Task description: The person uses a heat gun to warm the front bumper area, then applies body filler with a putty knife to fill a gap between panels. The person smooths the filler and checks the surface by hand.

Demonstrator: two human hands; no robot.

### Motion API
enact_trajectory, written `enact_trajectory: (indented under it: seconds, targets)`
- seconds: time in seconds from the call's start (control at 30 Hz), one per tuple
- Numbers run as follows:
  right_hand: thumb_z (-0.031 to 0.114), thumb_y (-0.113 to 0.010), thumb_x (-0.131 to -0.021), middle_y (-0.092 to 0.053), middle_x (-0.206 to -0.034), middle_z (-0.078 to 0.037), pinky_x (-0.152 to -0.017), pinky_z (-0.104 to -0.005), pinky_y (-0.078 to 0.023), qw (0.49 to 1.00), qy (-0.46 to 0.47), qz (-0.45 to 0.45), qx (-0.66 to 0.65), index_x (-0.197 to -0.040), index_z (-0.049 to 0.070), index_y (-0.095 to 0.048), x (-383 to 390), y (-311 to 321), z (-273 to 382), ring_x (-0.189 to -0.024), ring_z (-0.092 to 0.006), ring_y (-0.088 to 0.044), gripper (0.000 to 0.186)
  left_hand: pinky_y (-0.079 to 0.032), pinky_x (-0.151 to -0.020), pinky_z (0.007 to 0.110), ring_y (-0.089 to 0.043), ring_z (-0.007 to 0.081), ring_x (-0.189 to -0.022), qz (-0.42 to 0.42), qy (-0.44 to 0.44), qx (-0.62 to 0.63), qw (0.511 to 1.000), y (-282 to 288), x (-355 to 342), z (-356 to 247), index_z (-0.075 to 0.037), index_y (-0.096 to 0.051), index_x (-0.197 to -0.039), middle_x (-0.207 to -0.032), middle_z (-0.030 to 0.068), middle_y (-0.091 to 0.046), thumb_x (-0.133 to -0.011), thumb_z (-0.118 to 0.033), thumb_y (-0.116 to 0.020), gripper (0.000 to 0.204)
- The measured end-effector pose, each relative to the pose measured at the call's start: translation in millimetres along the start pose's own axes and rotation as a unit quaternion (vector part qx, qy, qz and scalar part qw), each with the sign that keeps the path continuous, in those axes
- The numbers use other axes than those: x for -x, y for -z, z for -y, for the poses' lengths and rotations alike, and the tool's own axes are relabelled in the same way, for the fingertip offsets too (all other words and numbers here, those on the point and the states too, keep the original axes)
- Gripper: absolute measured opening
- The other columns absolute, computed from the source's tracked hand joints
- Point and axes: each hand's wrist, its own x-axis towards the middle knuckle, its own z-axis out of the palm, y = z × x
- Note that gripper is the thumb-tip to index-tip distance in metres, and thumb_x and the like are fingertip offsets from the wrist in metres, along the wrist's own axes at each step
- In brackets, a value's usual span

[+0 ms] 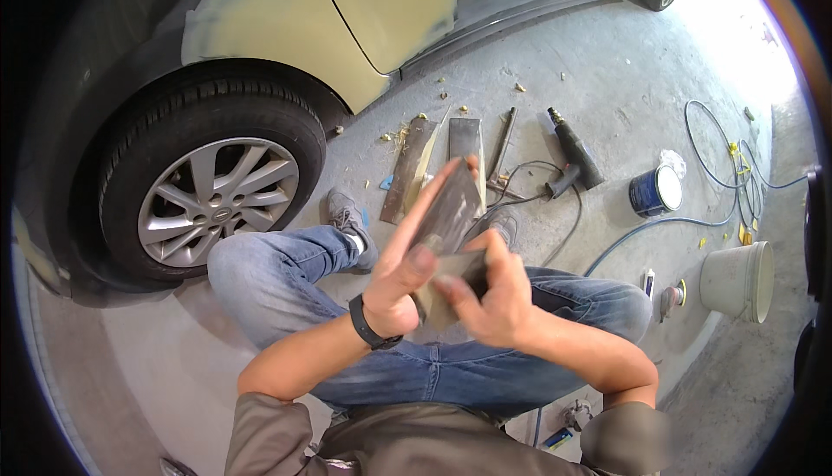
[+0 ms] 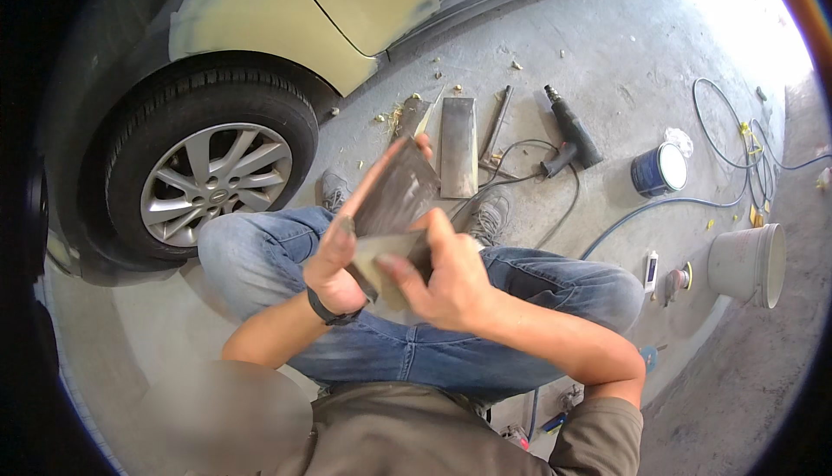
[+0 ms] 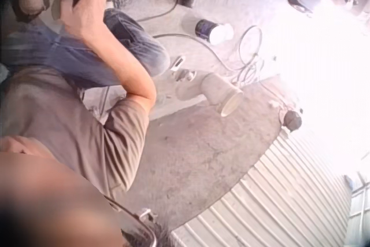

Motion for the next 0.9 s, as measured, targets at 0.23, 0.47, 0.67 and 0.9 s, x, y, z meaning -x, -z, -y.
enact_trajectory:
  seconds: [0.23,0.47,0.67,0.9]
  targets:
    - [0.017,-0.075,-0.090,-0.071,-0.081,-0.022,-0.060,-0.0424,-0.055,0.986,0.005,-0.164,0.038,-0.102,0.000,-0.054,-52.6,41.7,6.5,-0.070,-0.0352,-0.073,0.030,-0.013,-0.128,0.042,-0.017,0.0306,-0.158,0.021,0.043,-0.030,0.998,-12.7,1.7,-23.9,0.007,-0.009,-0.161,-0.169,0.0213,-0.014,-0.072,-0.032,-0.064,0.112]
    - [0.018,-0.080,-0.082,-0.063,-0.078,-0.016,-0.061,-0.0408,-0.049,0.984,-0.012,-0.168,0.060,-0.101,0.003,-0.057,-42.1,33.0,-7.2,-0.066,-0.0312,-0.065,0.033,-0.011,-0.128,0.039,-0.020,0.0306,-0.157,-0.037,0.099,0.038,0.994,-12.1,4.6,-26.6,0.006,-0.011,-0.162,-0.168,0.0193,-0.021,-0.059,-0.023,-0.058,0.116]
    - [0.024,-0.079,-0.086,-0.068,-0.074,-0.021,-0.057,-0.0433,-0.054,0.995,0.032,-0.081,0.056,-0.104,0.002,-0.054,-52.7,33.3,4.8,-0.066,-0.0399,-0.070,0.038,-0.012,-0.128,0.040,-0.021,0.0294,-0.157,-0.033,0.077,0.127,0.988,-9.9,5.7,-20.5,0.006,-0.015,-0.161,-0.167,0.0194,-0.024,-0.057,-0.018,-0.058,0.116]
    - [0.023,-0.079,-0.087,-0.067,-0.074,-0.022,-0.062,-0.0471,-0.053,0.995,-0.003,0.059,0.080,-0.103,0.002,-0.053,-43.0,16.8,17.7,-0.069,-0.0397,-0.070,0.037,-0.011,-0.129,0.039,-0.020,0.0270,-0.157,-0.074,-0.010,0.075,0.994,-8.1,-2.6,-24.0,0.008,-0.014,-0.161,-0.170,0.0166,-0.019,-0.059,-0.021,-0.057,0.114]
